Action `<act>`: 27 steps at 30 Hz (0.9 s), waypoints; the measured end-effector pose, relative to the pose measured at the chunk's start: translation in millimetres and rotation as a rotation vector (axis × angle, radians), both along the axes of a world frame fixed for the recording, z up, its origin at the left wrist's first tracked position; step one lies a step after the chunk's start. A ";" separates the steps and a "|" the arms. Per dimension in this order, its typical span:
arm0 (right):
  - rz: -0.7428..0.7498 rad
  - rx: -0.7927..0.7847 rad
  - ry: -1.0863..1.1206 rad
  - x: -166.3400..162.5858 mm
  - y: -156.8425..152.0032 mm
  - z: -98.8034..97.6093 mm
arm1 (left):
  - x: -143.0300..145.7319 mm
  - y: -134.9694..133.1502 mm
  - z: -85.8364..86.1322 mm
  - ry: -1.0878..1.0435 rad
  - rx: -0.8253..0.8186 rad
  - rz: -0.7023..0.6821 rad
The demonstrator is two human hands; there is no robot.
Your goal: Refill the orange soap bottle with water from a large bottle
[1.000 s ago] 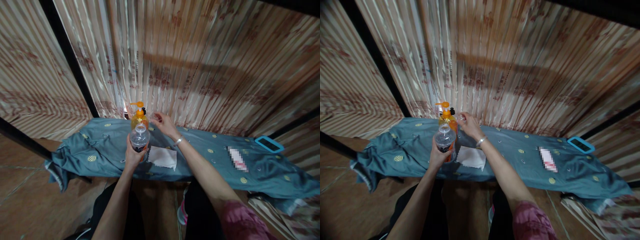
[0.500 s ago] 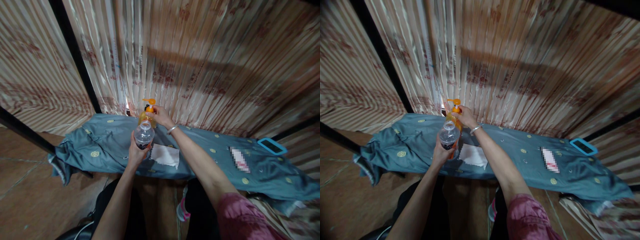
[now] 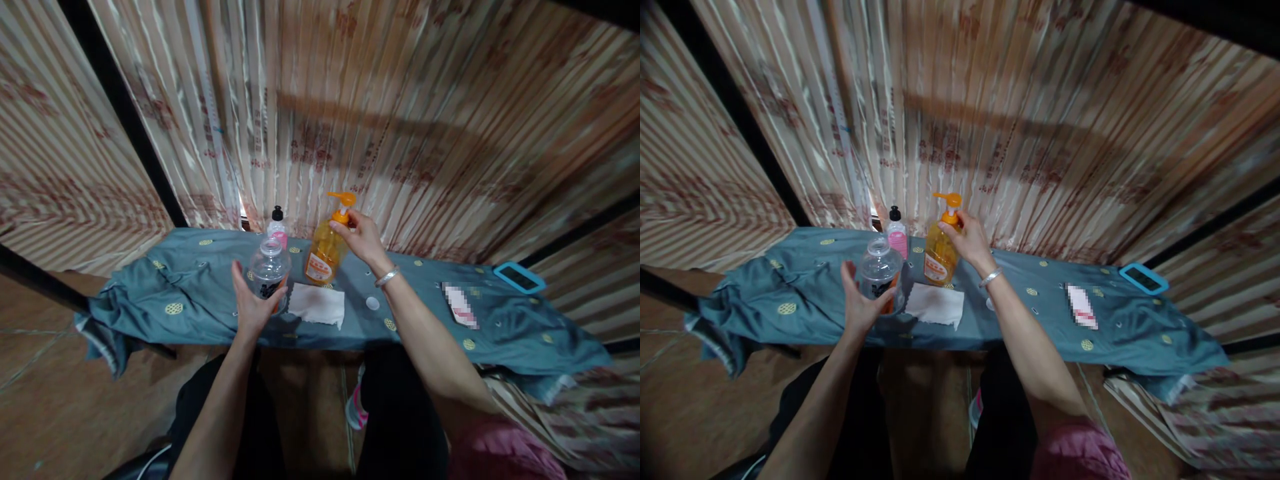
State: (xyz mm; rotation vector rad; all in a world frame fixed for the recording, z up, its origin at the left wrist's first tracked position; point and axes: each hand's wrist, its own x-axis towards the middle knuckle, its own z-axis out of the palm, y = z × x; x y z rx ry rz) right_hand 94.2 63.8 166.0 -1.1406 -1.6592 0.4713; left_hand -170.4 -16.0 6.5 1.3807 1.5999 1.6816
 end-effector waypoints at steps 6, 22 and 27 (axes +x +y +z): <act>0.046 -0.130 0.016 12.4 -20.6 -25.1 | 2.5 -45.7 38.5 0.229 0.321 -0.003; 0.194 -0.201 0.504 -6.9 -27.5 -67.1 | 99.0 46.0 5.6 0.006 -0.136 -0.432; 0.130 -0.119 0.550 -12.3 -30.6 -68.5 | 104.5 40.0 -1.9 -0.029 -0.145 -0.431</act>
